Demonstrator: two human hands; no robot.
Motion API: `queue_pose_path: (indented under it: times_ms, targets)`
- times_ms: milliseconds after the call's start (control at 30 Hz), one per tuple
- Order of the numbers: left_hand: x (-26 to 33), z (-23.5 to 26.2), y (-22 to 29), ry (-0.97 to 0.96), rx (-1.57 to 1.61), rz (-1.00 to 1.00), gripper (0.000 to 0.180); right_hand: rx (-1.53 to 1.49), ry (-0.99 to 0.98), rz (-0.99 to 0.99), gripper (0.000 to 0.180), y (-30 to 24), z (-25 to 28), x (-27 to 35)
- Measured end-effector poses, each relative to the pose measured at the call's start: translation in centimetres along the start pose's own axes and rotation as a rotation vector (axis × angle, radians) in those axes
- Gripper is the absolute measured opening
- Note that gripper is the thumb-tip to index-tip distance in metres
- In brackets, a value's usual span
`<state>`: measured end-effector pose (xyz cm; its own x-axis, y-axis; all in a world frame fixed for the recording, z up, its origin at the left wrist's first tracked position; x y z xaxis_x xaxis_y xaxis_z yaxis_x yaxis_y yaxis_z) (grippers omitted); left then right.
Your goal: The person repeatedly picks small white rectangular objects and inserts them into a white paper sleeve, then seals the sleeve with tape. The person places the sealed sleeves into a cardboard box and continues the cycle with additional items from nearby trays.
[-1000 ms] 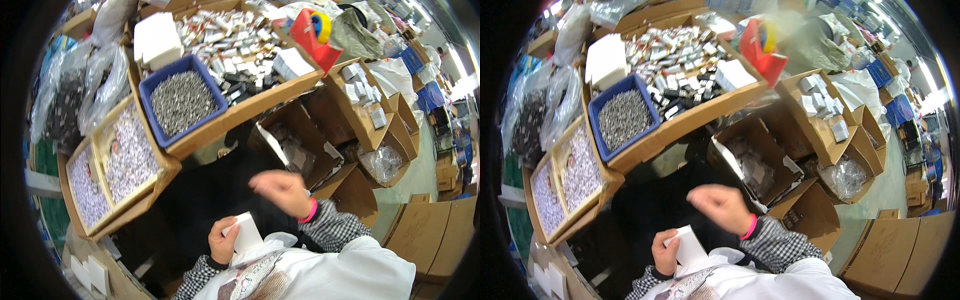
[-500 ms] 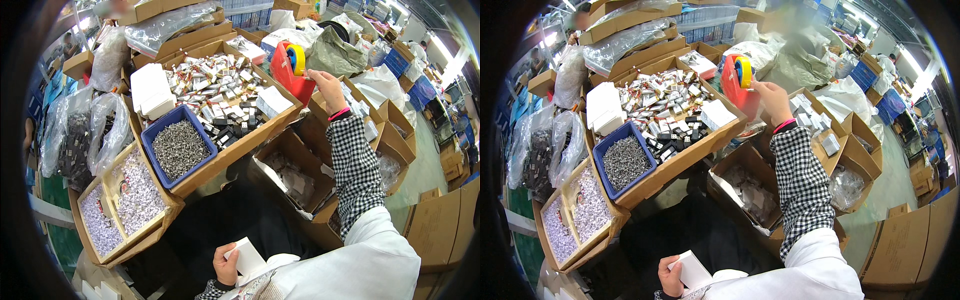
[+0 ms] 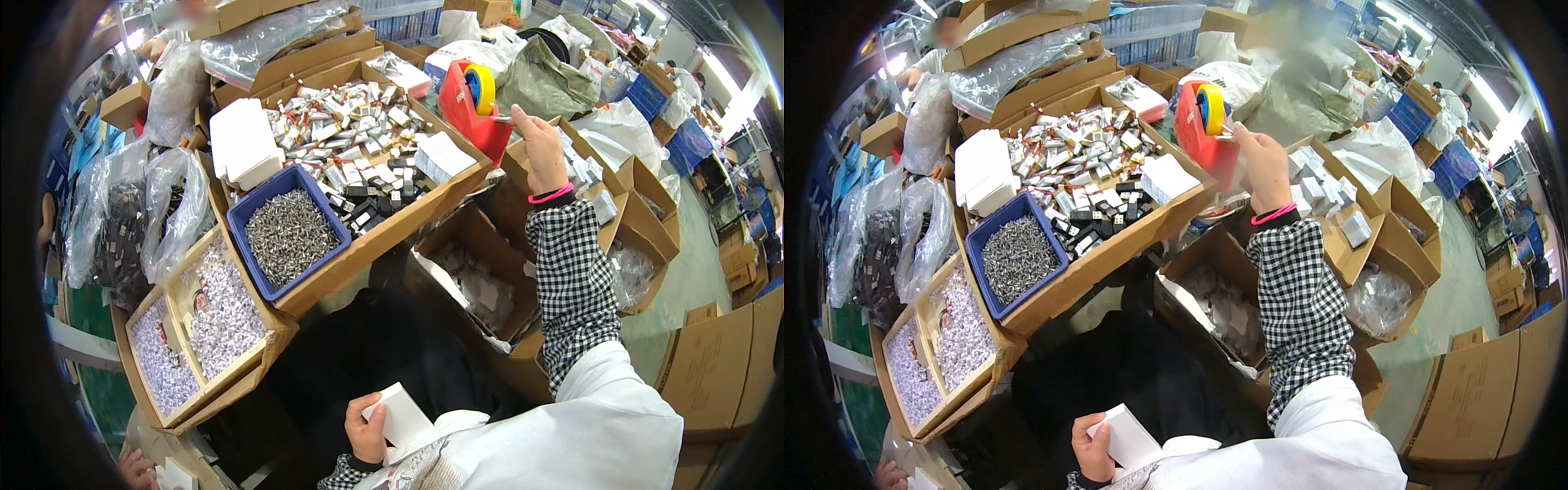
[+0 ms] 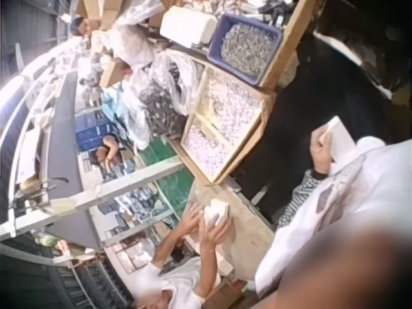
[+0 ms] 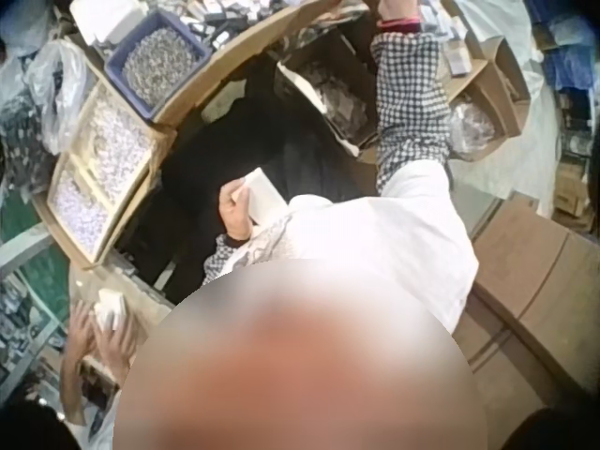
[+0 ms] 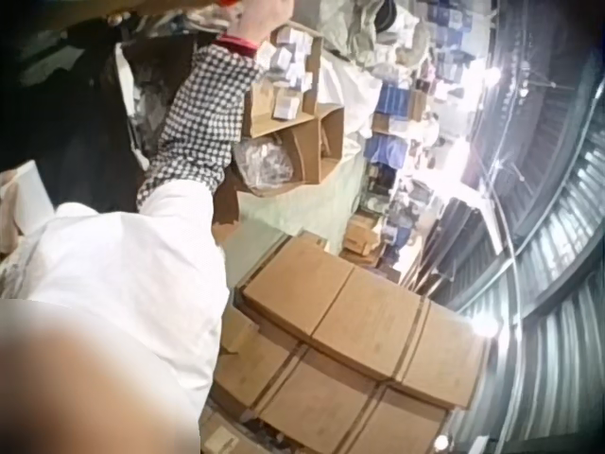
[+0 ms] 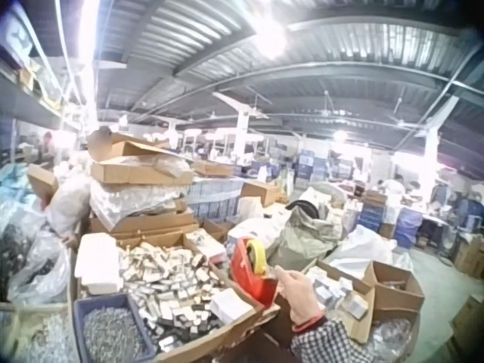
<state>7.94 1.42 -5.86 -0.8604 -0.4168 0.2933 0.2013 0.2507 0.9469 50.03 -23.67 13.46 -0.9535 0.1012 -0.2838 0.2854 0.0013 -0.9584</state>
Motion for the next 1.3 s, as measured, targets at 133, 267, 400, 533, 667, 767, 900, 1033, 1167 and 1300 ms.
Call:
queue_pose_path:
  times_ms: [133,267,400,533,667,767,900,1033,1167,1300]
  targets:
    - [0.0,-0.1,0.1,-0.012,0.085,0.024,0.016,-0.073,0.022,-0.122,0.025,2.5,0.5,1.3]
    - [0.0,-0.2,0.4,-0.019,0.074,0.032,0.016,-0.269,0.009,-0.158,0.021,3.0,-0.1,2.3]
    - [0.0,-0.5,0.8,-0.067,0.090,0.014,0.020,-0.290,0.011,-0.136,0.024,3.2,-0.2,2.7]
    - [-0.1,-0.8,0.6,-0.102,0.084,0.032,0.024,-0.376,0.058,-0.050,0.024,4.6,-0.8,2.6]
    - [-0.1,-1.0,0.8,-0.104,0.085,0.016,0.026,-0.537,0.135,-0.003,0.023,6.2,-1.8,2.8]
    - [0.0,-1.1,1.1,-0.119,0.088,0.020,0.028,-0.643,0.113,0.011,0.015,5.7,-1.7,3.3]
    - [0.2,-0.2,1.9,-0.045,-0.128,-0.011,0.030,-0.618,-0.019,0.094,0.019,3.0,-1.7,6.9]
    - [0.6,-0.1,1.8,-0.013,-0.112,-0.018,0.029,-0.518,-0.430,-0.339,0.025,4.8,-7.1,19.0]
    - [0.6,-0.5,1.8,-0.014,-0.095,-0.012,0.027,-0.563,-0.560,-0.986,0.042,6.9,-10.1,35.0]
    - [0.9,-0.6,2.2,-0.030,-0.149,0.023,0.030,-0.476,-0.490,-1.110,0.049,7.2,-10.0,40.7]
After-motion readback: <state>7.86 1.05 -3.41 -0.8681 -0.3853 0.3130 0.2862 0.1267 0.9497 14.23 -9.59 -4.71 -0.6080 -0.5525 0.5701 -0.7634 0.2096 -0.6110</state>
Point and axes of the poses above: each hand's wrist, its own x-axis away from the middle knuckle, its own z-axis out of the back of the hand, y = z × x, the point moved 10 cm from there along -x, towards the middle knuckle, and after that the axes turned 6 degrees about z, right-handed, at the moved point
